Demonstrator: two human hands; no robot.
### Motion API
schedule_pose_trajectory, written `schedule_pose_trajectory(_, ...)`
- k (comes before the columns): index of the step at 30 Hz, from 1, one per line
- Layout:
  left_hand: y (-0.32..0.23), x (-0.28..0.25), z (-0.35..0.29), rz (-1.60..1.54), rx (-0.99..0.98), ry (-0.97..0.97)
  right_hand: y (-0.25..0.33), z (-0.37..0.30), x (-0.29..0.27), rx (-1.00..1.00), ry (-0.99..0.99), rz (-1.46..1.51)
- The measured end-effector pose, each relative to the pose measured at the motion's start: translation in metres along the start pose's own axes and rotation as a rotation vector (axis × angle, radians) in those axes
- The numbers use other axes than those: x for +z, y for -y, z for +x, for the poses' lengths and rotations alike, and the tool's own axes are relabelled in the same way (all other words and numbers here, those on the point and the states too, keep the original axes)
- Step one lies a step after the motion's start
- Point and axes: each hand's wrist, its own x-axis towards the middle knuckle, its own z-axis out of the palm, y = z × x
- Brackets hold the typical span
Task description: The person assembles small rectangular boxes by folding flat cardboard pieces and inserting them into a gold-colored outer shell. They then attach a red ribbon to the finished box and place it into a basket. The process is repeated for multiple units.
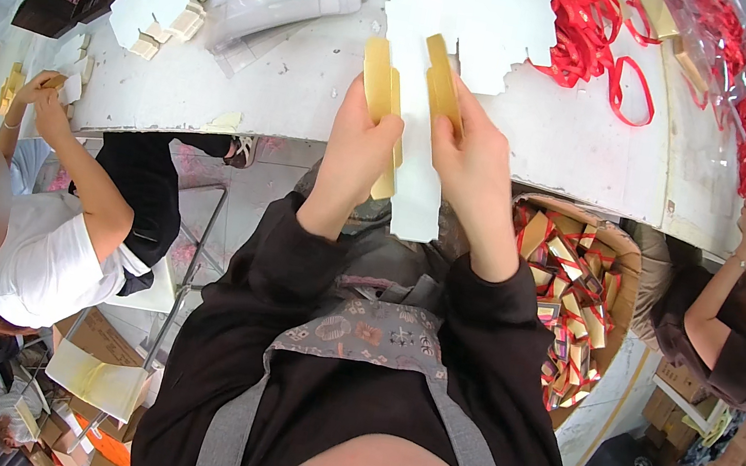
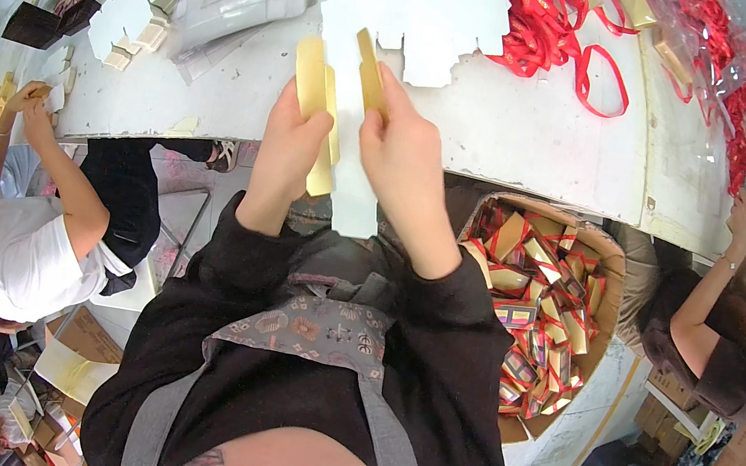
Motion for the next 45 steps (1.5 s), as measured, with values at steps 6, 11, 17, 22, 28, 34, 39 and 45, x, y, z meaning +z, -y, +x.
schedule_pose_trajectory(6, 0.001, 0.003, -0.027, 0.65, 0.204, 0.024, -0.01, -0.038, 0.031, -0.102, -0.153, -0.343)
schedule_pose_trajectory(11, 0.022, 0.004, -0.029, 0.665, 0.255, 0.043, -0.009, -0.052, 0.042, -0.057, -0.111, -0.477)
schedule_pose_trajectory(17, 0.011, -0.006, -0.032, 0.565, 0.305, 0.124, -0.008, -0.034, 0.0, 0.027, 0.079, 0.086)
schedule_pose_trajectory(22, 0.007, -0.016, -0.036, 0.37, 0.138, 0.225, -0.026, -0.036, 0.002, 0.032, 0.125, 0.319)
schedule_pose_trajectory(28, 0.003, -0.018, -0.054, 0.505, 0.162, 0.211, -0.017, -0.046, 0.013, -0.056, 0.002, 0.274)
schedule_pose_trajectory(34, 0.011, -0.016, -0.059, 0.429, 0.199, 0.213, -0.021, -0.054, 0.016, -0.096, 0.004, 0.295)
schedule_pose_trajectory(39, 0.017, -0.014, -0.06, 0.223, 0.143, 0.187, -0.027, -0.061, 0.016, -0.045, 0.028, 0.418)
schedule_pose_trajectory(45, 0.022, -0.028, -0.06, 0.398, 0.061, 0.259, -0.029, -0.069, 0.016, -0.151, 0.033, 0.308)
